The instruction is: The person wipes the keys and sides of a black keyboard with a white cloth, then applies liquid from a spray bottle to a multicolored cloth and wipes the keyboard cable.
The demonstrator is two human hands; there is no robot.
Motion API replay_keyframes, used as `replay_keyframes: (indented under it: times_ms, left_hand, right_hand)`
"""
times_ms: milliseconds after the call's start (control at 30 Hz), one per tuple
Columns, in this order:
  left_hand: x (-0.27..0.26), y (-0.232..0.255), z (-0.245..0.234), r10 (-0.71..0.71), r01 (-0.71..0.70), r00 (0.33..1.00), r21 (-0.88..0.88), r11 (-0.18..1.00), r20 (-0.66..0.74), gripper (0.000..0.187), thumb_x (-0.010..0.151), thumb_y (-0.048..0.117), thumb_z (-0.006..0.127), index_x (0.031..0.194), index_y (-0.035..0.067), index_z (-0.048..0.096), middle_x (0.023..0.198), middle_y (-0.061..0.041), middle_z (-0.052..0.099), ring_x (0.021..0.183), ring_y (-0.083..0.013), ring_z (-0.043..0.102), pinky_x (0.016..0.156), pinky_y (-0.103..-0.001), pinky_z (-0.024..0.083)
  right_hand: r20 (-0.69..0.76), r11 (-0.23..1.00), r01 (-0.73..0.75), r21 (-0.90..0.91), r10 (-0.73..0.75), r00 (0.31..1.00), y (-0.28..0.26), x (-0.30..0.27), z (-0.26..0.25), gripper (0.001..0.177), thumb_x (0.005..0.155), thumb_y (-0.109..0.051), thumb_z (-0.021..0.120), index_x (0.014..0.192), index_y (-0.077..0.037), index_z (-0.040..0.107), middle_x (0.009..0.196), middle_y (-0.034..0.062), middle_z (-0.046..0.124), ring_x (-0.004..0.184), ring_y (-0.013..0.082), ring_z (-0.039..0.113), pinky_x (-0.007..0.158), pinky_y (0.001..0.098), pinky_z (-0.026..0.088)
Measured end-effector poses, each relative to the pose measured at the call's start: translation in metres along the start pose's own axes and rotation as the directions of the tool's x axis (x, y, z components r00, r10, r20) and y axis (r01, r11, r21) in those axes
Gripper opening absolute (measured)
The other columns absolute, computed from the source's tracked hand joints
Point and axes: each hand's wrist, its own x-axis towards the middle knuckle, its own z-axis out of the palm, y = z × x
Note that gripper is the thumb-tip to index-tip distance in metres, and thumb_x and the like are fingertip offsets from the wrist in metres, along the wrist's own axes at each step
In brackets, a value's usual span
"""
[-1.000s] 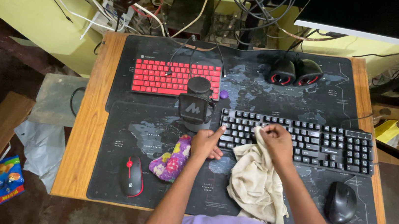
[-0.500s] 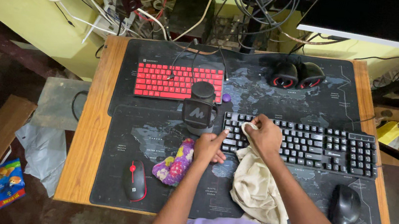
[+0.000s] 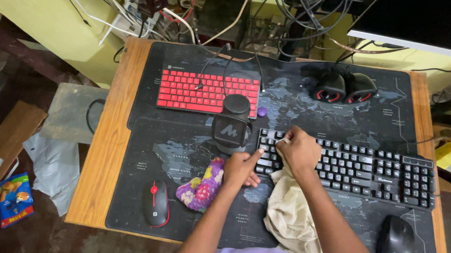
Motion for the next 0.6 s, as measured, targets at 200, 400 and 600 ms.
replay_keyframes:
  times_ms: [200, 400, 600]
  left_hand:
    - [0.001, 0.001, 0.001, -0.033, 0.033, 0.999, 0.031, 0.999, -0.02, 0.064, 0.091, 0.061, 0.065, 0.071, 0.001, 0.062, 0.06, -0.02, 0.071, 0.043, -0.0223, 0.069, 0.034, -0.028, 0.047]
    - [0.003, -0.001, 0.002, -0.048, 0.049, 0.999, 0.052, 0.997, -0.018, 0.064, 0.091, 0.062, 0.065, 0.072, 0.001, 0.06, 0.06, -0.02, 0.071, 0.043, -0.0225, 0.069, 0.033, -0.028, 0.047]
    - [0.005, -0.004, 0.002, 0.009, -0.009, 1.0, 0.012, 1.0, -0.009, 0.064, 0.091, 0.06, 0.066, 0.069, 0.0, 0.06, 0.059, -0.021, 0.07, 0.042, -0.0226, 0.069, 0.032, -0.028, 0.045]
  right_hand:
    - [-0.067, 0.999, 0.035, 0.021, -0.034, 0.997, -0.002, 0.009, 0.007, 0.022, 0.062, -0.026, 0.081, 0.08, -0.015, 0.073, 0.076, 0.0081, 0.076, 0.076, 0.0313, 0.072, 0.071, 0.0472, 0.05]
    - [-0.018, 0.996, -0.048, 0.069, 0.05, 0.999, 0.003, 0.013, 0.007, 0.022, 0.068, -0.032, 0.081, 0.079, -0.015, 0.071, 0.077, 0.0081, 0.074, 0.075, 0.0304, 0.072, 0.07, 0.0441, 0.053]
    - [0.009, 0.997, 0.064, 0.039, -0.064, 0.998, 0.013, 0.016, 0.01, 0.022, 0.071, -0.032, 0.08, 0.084, -0.016, 0.071, 0.077, 0.0082, 0.075, 0.078, 0.0313, 0.073, 0.07, 0.0461, 0.053]
